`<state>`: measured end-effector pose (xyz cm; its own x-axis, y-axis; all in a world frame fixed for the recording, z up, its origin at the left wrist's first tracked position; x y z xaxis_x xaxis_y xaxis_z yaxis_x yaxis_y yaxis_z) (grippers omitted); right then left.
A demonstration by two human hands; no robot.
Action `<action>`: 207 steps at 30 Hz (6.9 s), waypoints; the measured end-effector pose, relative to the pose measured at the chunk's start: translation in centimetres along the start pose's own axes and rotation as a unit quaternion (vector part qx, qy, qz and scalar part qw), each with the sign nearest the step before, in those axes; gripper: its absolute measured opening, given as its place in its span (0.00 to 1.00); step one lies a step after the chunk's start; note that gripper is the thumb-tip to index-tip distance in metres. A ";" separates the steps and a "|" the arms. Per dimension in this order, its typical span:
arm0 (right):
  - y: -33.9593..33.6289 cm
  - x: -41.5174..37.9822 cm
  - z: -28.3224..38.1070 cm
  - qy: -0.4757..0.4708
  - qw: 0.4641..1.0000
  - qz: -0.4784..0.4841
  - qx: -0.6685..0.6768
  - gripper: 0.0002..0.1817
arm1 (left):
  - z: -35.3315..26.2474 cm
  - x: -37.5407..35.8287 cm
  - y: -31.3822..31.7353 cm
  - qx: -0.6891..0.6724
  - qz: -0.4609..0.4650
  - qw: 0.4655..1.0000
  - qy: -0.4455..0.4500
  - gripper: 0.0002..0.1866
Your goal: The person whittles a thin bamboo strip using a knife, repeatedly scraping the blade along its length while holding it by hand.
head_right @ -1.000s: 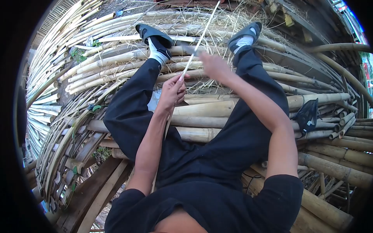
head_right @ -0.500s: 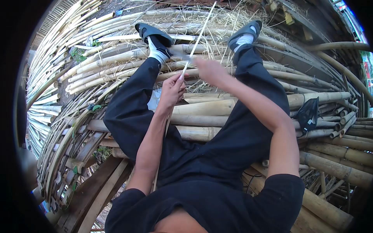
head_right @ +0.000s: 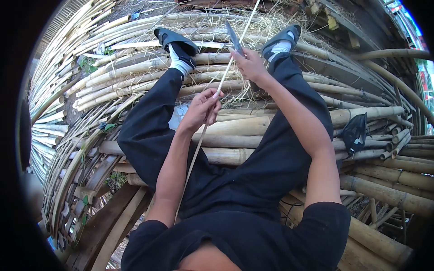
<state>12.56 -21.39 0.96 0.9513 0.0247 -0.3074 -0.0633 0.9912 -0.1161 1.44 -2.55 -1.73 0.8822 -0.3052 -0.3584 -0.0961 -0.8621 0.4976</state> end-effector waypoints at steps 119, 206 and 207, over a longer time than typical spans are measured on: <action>2.6 -4.0 -2.0 -0.292 0.830 -0.009 -0.475 0.20 | 3.4 -0.1 -1.2 0.221 -0.234 0.930 0.176 0.11; -2.4 2.1 -2.1 -0.196 0.819 -0.054 -0.536 0.24 | 3.0 -2.2 0.2 0.617 -0.223 0.681 0.326 0.06; -2.6 2.5 -2.0 -0.200 0.821 -0.070 -0.529 0.24 | 2.9 -2.1 0.4 0.618 -0.225 0.679 0.325 0.06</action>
<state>14.47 -24.15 -1.40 0.9812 0.1710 0.0891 0.0292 0.3246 -0.9454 -1.76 -3.42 -3.11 0.9291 -0.0024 0.3699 0.2909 -0.6128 -0.7347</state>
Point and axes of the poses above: each hand's wrist, its own x-axis towards the middle knuckle, its own y-axis out of the palm, z = x × y, the point moved 1 cm from there along x, towards the middle knuckle, and after that the axes turned 13 degrees about -z, right-handed, at the moved point
